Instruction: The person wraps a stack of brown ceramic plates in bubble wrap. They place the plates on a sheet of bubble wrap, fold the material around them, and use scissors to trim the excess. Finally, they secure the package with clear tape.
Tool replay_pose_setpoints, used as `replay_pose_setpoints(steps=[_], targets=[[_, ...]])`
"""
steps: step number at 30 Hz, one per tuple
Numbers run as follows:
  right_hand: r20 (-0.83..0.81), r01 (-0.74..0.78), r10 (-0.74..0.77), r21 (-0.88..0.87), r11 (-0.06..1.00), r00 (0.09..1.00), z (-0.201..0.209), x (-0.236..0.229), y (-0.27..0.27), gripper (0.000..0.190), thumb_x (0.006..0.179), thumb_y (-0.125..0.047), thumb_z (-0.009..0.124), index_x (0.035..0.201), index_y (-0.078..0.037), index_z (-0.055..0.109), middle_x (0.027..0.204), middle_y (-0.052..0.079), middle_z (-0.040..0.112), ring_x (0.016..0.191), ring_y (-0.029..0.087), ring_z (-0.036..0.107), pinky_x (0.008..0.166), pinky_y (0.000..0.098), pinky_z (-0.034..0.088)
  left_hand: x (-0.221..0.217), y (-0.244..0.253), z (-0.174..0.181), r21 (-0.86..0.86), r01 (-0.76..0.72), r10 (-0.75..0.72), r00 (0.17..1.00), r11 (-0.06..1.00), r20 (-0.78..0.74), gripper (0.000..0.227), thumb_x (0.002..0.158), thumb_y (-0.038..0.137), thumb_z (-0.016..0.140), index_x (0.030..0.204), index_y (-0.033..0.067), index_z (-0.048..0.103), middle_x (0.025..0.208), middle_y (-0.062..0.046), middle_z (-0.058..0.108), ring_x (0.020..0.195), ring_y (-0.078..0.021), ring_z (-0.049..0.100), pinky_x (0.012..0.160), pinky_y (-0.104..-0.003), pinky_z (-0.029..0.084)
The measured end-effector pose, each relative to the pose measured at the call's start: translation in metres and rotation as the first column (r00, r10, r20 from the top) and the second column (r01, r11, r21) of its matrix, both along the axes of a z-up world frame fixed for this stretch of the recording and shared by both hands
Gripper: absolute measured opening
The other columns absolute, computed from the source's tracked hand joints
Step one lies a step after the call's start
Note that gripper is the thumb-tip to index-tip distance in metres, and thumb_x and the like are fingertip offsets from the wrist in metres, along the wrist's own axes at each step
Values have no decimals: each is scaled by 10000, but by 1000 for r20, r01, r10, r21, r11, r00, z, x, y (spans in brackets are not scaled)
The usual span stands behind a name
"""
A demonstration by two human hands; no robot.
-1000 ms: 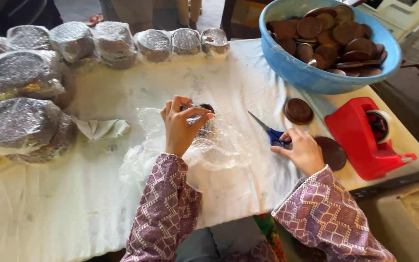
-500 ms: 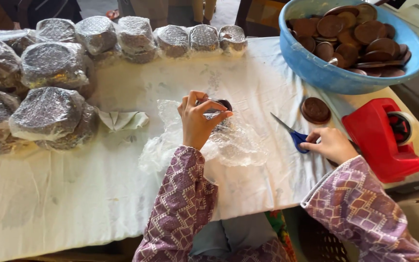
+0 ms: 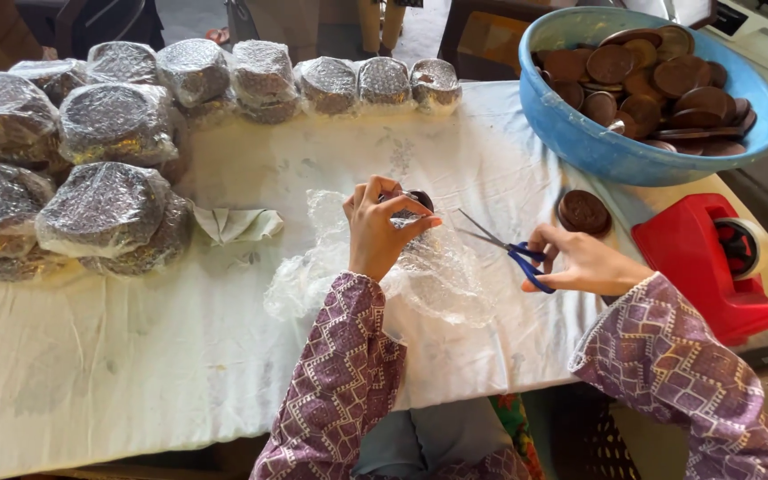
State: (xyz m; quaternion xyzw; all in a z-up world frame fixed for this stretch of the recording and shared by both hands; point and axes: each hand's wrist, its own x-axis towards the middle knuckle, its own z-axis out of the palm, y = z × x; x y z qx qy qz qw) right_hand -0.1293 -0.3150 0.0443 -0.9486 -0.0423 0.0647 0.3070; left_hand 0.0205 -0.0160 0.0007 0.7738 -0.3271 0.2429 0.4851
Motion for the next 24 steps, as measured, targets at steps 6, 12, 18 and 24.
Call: replay_pose_setpoints(steps=[6,12,18,24], targets=[[-102,-14,2,-121,993,995,14,18,27,583,658,-497,849,961,-42,647,732,83,722,665,176,676,623,330,512,-3,0,1,24,39,-39,999,999,-15,251,694,435,907,821,237,818,1039,27,591,1083,-200,532,1001,-428,309],[-93,-16,9,-78,997,996,16,30,32,509,662,-436,875,907,-40,671,675,48,719,618,145,656,567,295,489,6,0,-4,3,97,-96,991,995,-94,257,690,418,914,823,218,823,1038,15,595,1102,-208,524,1016,-439,299],[-77,-14,10,-46,999,997,17,32,39,440,684,-341,882,900,-27,663,673,49,721,613,121,655,560,280,499,10,-7,-14,-69,198,-209,946,978,-249,260,688,406,922,813,207,811,1007,27,615,1090,-202,569,989,-425,363],[-59,-6,7,22,1000,998,8,32,38,314,748,-203,842,893,-12,639,667,40,737,590,81,630,545,264,498,4,-6,-6,-52,198,-205,946,979,-252,266,696,398,923,825,189,820,1014,20,609,1112,-218,554,1004,-433,350]])
